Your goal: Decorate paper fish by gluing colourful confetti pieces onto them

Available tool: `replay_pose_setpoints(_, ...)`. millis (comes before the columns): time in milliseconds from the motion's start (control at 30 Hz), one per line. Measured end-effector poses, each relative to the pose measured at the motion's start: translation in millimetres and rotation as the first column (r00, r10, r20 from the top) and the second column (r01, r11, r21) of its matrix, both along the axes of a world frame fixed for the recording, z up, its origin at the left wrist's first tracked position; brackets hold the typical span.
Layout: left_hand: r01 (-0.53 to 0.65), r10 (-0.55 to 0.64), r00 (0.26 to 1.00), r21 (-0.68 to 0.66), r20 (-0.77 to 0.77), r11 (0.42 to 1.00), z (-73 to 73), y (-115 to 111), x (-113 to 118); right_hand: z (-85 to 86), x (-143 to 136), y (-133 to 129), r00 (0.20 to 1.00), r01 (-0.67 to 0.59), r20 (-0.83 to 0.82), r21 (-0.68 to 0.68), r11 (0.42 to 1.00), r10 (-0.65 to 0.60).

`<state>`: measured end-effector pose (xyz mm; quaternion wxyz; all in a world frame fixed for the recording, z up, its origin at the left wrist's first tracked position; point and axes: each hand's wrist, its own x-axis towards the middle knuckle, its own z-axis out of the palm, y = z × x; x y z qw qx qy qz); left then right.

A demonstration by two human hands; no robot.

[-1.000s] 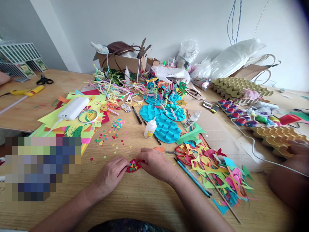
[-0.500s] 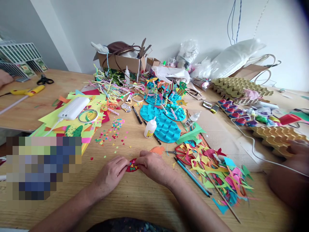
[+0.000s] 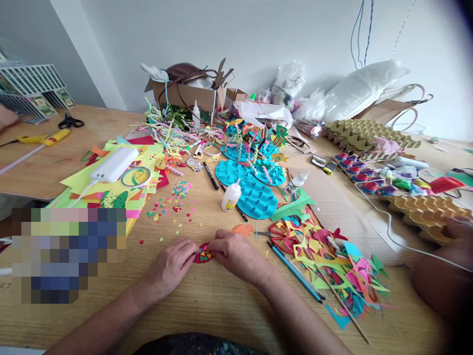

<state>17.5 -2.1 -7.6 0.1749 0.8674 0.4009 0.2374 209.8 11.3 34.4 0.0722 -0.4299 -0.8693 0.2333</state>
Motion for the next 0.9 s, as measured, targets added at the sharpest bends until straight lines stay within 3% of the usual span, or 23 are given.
replay_pose_setpoints(900,0.001,-0.001,1.0,-0.004,0.024,1.0,-0.8,0.7,0.1,-7.3,-0.7,-0.6,0.998,0.041,-0.05,-0.046,0.998,-0.043)
